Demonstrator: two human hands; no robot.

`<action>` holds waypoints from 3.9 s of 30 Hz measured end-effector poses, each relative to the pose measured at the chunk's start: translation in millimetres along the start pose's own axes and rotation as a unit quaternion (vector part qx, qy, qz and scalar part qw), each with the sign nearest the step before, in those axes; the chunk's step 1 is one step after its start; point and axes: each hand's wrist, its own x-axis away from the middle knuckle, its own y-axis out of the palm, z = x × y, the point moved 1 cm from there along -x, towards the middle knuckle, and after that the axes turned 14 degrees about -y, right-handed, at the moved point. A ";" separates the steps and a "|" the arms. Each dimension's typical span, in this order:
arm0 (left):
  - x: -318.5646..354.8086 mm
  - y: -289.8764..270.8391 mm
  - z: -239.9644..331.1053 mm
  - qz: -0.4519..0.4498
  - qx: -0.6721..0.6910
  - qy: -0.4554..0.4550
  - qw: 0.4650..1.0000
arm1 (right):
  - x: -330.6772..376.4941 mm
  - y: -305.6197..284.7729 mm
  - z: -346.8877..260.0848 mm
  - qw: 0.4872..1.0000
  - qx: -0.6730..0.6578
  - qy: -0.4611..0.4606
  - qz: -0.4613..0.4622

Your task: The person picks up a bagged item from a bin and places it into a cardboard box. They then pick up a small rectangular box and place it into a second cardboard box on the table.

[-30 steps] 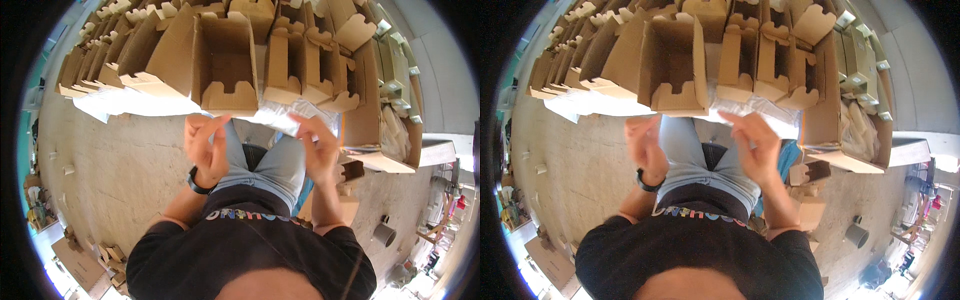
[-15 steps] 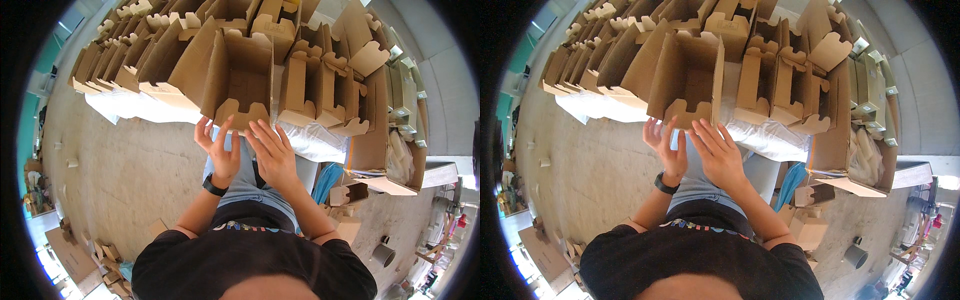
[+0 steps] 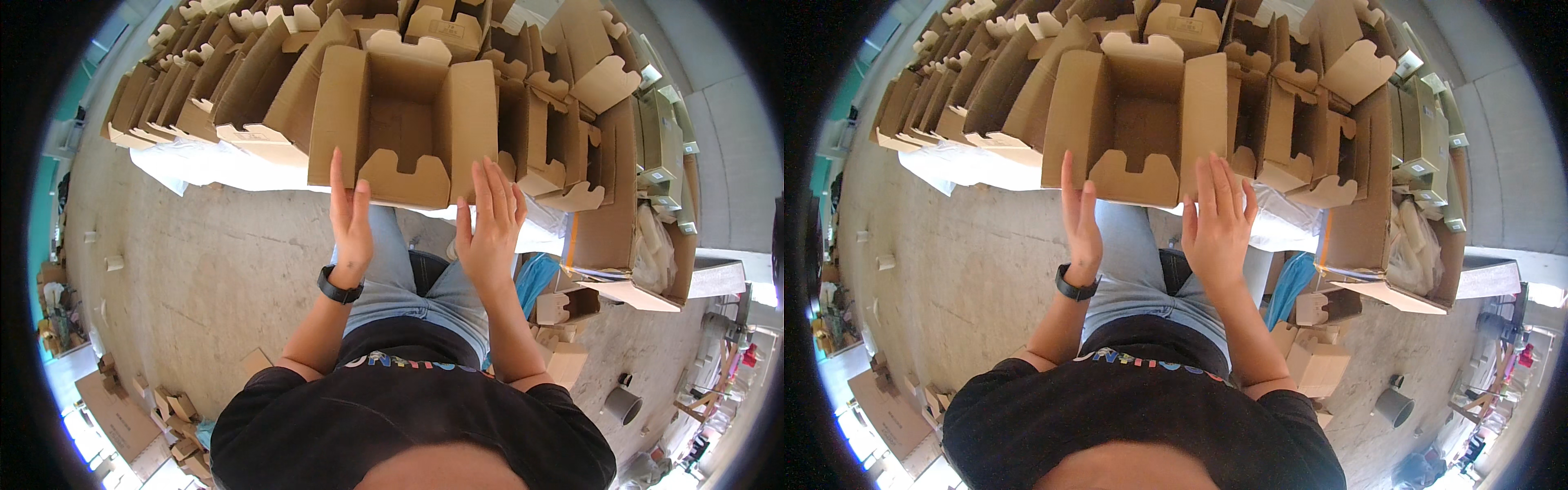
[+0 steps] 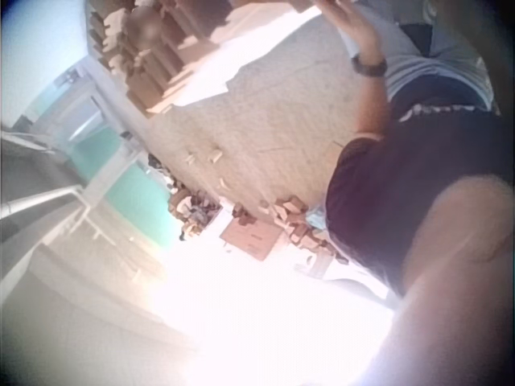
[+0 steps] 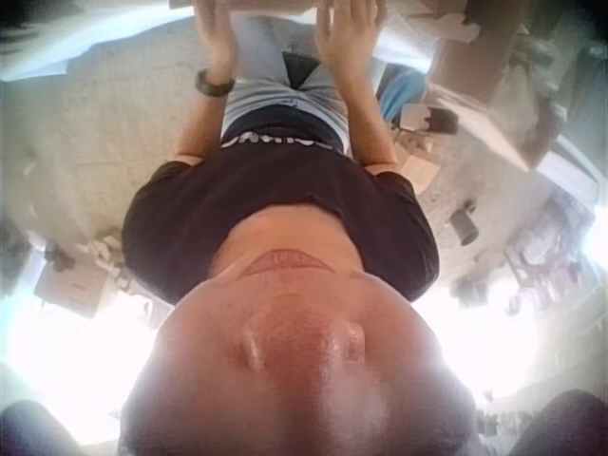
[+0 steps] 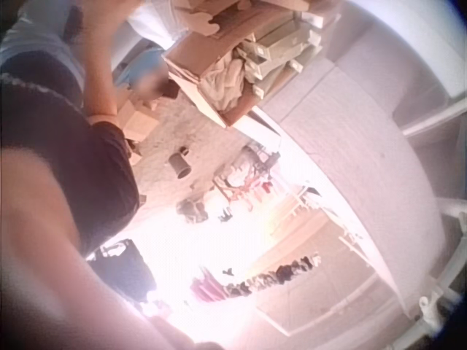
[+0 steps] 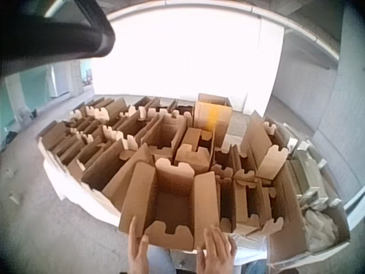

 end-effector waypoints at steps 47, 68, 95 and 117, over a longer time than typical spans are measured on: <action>5.1 -11.3 8.3 -0.103 0.028 -0.032 0.994 | -3.9 -105.3 108.6 0.962 -0.150 0.051 0.221; 10.6 -8.6 13.4 -0.081 0.015 -0.041 0.996 | 38.6 -222.8 386.5 0.894 0.255 0.272 0.247; -1.9 -12.6 -1.0 -0.098 0.037 -0.082 0.991 | 129.5 -296.5 504.9 0.880 0.023 0.468 0.081; 0.1 -13.9 4.5 -0.095 0.017 -0.038 0.995 | -62.6 -74.9 -8.0 0.942 -0.335 0.015 -0.016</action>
